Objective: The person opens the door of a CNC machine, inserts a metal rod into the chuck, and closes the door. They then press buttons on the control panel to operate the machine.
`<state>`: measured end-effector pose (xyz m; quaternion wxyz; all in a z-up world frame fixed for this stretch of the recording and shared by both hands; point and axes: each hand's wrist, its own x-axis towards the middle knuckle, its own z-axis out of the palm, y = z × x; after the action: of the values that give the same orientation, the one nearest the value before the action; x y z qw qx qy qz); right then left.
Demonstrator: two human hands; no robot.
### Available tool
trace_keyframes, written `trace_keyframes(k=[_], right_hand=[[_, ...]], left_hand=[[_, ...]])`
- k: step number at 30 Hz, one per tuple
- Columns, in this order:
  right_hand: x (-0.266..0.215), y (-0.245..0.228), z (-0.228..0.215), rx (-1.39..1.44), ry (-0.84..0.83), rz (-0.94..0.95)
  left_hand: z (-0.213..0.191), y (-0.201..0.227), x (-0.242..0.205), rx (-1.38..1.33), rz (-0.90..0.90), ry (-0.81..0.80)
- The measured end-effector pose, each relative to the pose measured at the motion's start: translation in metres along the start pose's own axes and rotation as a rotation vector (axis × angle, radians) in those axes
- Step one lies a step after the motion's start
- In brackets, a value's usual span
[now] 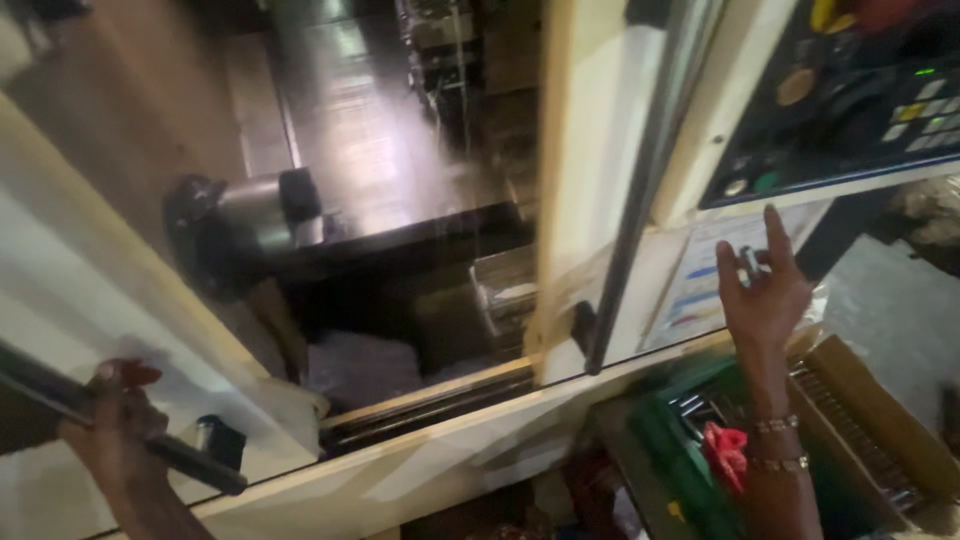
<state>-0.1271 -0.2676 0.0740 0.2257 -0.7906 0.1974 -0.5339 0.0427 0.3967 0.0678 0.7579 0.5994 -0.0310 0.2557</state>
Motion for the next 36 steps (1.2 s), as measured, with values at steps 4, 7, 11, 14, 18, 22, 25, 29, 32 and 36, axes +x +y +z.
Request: trace_keyframes(k=[4,7,11,14,18,22,25,29,32,36], right_hand=[[0.024,0.015,0.004,-0.095,-0.053,-0.136],[0.033,0.017,0.011,-0.2,-0.092,-0.169],[0.039,0.015,0.003,-0.215,-0.169,-0.14],[0.034,0.02,-0.002,-0.241,-0.266,-0.034],[-0.02,0.049,0.029,-0.298,-0.662,0.112],[-0.134,0.1,0.087,-0.23,-0.952,-0.099],[-0.202,0.148,0.111,-0.043,-1.031,-0.213],[-0.242,0.19,0.113,0.031,-1.144,-0.266],[-0.248,0.198,0.104,-0.025,-1.234,-0.09],[-0.246,0.193,0.097,0.094,-1.153,-0.008]], left_hand=[[0.029,-0.003,-0.021,0.003,0.046,0.013],[0.056,-0.01,-0.038,0.054,0.098,0.02],[0.098,-0.018,-0.056,0.033,0.072,0.027],[0.127,-0.025,-0.077,-0.018,0.031,-0.04],[0.168,-0.036,-0.112,0.12,0.032,-0.079],[0.207,-0.044,-0.135,0.146,-0.046,-0.151],[0.238,-0.05,-0.151,0.135,-0.032,-0.2],[0.277,-0.061,-0.172,0.109,-0.121,-0.193],[0.301,-0.073,-0.183,0.157,0.076,-0.266],[0.33,-0.094,-0.196,0.042,-0.081,-0.364]])
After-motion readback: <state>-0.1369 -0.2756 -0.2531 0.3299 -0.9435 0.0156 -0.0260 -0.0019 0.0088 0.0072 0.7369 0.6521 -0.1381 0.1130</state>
